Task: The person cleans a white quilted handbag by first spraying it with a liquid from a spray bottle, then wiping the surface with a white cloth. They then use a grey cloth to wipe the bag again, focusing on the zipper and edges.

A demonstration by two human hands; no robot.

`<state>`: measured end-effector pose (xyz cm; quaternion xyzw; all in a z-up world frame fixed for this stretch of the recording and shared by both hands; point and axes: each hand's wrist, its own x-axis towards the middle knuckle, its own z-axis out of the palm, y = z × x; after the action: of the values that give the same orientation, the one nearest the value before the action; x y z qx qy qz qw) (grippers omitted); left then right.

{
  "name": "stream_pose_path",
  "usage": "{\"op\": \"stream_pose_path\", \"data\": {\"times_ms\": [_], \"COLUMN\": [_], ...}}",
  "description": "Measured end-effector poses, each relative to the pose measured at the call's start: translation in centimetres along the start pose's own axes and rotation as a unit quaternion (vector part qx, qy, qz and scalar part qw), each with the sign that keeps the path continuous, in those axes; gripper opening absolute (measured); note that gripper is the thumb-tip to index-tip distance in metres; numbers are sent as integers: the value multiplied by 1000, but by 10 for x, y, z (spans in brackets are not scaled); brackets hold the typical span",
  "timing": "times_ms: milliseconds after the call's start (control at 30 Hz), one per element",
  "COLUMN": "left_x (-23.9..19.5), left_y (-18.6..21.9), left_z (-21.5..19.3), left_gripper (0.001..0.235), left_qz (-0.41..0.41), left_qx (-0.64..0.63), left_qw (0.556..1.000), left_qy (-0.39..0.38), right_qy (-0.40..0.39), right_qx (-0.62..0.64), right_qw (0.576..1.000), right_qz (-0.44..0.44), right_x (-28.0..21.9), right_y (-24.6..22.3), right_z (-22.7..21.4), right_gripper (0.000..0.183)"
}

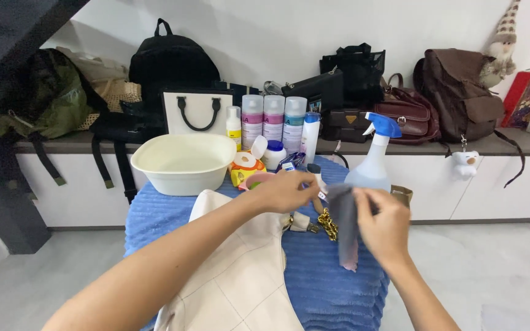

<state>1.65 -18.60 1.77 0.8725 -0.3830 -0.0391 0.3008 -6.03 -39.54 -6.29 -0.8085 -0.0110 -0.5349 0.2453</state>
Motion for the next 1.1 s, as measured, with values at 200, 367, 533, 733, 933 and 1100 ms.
{"op": "stream_pose_path", "data": {"times_ms": [200,367,533,733,933,1100], "left_x": [-40,-90,-114,-120,-121,-128], "left_y": [-5,-2,-54,-64,-73,-72], "left_z": [-39,-59,-52,-41,-41,-45], "left_gripper": [31,36,44,30,27,25], "left_qz": [25,7,36,13,-8,-32], "left_qx": [138,120,82,25,19,-15], "left_qw": [987,988,993,1000,999,998], "left_qy": [-75,-100,-70,12,25,51], "right_qy": [-157,-332,-489,-509,-345,-328], "right_qx": [173,114,78,94,-27,-123], "right_qw": [966,935,862,850,921,926], "right_qz": [108,-49,-112,-95,-179,-138], "right_x": [18,9,-9,-8,-30,-28], "right_y": [-40,-59,-29,-24,11,12], "right_z": [17,30,56,56,95,93], "right_gripper": [18,32,49,61,33,32]}}
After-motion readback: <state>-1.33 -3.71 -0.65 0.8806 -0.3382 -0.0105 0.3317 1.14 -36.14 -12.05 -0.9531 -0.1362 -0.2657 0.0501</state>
